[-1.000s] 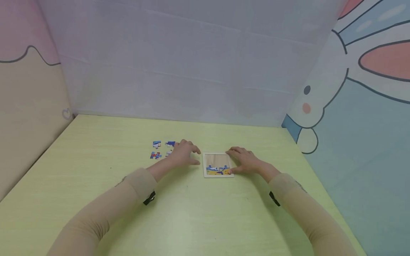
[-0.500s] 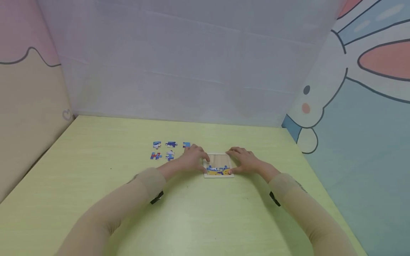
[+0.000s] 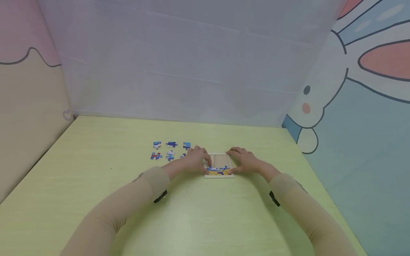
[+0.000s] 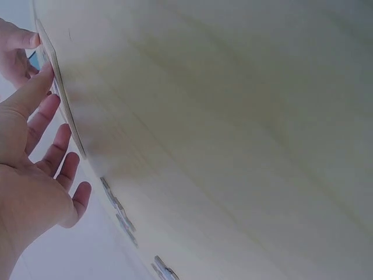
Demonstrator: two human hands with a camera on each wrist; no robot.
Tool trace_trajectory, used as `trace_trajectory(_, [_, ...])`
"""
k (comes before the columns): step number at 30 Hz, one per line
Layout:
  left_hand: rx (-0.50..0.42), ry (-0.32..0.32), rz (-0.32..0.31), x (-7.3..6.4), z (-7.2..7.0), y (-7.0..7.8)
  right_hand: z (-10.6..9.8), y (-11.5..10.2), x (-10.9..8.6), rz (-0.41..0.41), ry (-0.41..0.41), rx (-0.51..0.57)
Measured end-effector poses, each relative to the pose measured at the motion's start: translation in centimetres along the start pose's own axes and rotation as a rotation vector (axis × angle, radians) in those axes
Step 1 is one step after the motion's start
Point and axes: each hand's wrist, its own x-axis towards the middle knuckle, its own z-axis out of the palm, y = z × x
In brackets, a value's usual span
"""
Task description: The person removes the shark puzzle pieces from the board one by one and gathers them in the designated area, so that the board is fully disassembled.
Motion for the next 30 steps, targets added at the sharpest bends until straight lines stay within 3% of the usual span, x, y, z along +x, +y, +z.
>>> trace_trajectory(7, [-0.002, -0.012, -0.020, -0.2, -0.1, 0.3, 0.0, -0.4, 0.1, 0.041, -0.007, 0.021])
trace_trajectory(17, [-0.011, -0.021, -0.017, 0.0, -0.1, 0.4, 1.1, -1.3, 0.8, 0.113, 0.039, -0.089])
trace_trajectory(30, [-0.085, 0.000, -0.014, -0.1, 0.0, 0.3, 0.9, -1.7, 0.7, 0.102, 0.063, -0.076])
